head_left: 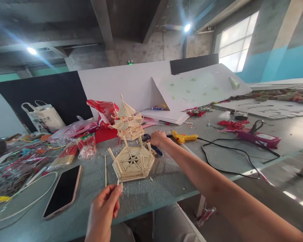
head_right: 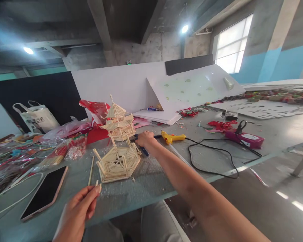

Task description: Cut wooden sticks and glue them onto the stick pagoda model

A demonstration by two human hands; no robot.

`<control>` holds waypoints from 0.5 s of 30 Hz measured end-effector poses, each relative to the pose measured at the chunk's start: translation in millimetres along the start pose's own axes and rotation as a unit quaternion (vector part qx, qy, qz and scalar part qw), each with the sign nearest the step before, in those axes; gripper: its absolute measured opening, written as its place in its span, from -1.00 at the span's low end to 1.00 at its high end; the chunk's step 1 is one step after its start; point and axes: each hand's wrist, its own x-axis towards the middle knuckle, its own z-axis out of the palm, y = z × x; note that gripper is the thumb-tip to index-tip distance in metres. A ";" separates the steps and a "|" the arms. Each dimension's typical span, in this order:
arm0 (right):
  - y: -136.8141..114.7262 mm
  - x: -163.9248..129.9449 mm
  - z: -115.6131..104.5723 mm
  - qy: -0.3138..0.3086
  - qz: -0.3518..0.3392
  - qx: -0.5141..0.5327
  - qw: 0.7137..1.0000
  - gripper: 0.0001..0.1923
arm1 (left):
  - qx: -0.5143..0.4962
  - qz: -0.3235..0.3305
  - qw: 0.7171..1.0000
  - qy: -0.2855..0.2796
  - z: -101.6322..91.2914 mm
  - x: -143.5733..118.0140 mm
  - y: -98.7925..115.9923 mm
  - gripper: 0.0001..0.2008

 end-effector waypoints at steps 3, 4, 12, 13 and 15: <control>16.7 -37.3 -12.6 0.022 -0.039 0.024 0.999 -0.70 | -0.056 -0.015 0.998 -0.024 1.7 2.5 0.6 -0.66; 20.6 -54.5 -11.9 0.031 -0.058 0.034 0.997 -0.71 | -0.072 -0.019 0.997 -0.034 2.6 2.8 1.1 -0.67; -9.5 -151.3 38.4 0.040 -0.182 0.099 0.978 -0.76 | -0.136 -0.044 0.988 -0.064 14.2 -2.3 5.0 -0.69; -13.9 -151.5 42.4 0.051 -0.177 0.100 0.978 -0.77 | -0.137 -0.046 0.988 -0.062 15.0 -2.8 5.0 -0.69; -18.7 -149.0 47.8 0.066 -0.168 0.104 0.978 -0.78 | -0.136 -0.044 0.988 -0.060 15.7 -3.3 4.6 -0.69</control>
